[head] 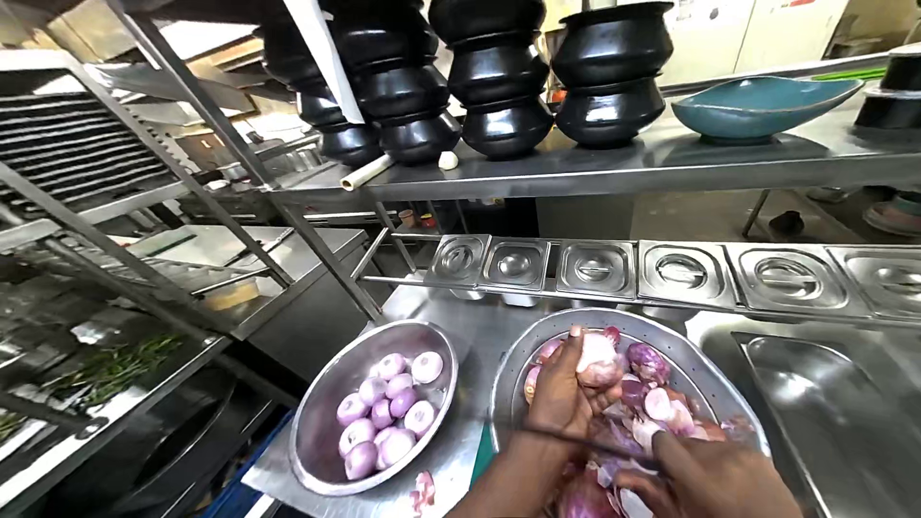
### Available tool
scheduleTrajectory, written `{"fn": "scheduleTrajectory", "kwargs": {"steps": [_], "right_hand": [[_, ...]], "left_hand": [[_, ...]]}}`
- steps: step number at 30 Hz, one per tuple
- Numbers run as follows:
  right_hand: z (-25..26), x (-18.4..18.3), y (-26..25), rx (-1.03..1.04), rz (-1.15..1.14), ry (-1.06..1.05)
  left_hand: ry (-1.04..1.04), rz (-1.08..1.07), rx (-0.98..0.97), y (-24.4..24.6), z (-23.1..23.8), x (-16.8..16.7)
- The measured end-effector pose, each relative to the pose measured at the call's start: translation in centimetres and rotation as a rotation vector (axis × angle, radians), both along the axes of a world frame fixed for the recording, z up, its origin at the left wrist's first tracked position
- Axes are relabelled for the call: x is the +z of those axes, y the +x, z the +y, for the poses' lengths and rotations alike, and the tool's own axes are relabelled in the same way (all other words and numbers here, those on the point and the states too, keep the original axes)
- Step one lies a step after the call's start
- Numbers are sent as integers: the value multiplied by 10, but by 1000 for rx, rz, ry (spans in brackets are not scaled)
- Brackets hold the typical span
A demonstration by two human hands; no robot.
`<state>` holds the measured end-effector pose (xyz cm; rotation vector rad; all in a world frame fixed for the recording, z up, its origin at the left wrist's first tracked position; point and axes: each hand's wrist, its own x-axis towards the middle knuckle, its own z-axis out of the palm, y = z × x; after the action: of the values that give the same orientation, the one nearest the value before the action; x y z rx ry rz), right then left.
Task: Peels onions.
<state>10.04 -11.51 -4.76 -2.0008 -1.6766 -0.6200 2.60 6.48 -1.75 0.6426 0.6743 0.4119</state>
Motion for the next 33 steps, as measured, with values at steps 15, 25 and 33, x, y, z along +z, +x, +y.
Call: {"fn": "scheduleTrajectory", "kwargs": {"steps": [15,25,33], "right_hand": [[32,26,13,-41,198,247],[31,19,-5,-25,13,221],[2,15,5,-29,206,62]], "left_hand": [[117,-386,-270,-22,-14,-1],[72,-243,-103,-12,-21,3],[-179,-134,80,-7,4,5]]}}
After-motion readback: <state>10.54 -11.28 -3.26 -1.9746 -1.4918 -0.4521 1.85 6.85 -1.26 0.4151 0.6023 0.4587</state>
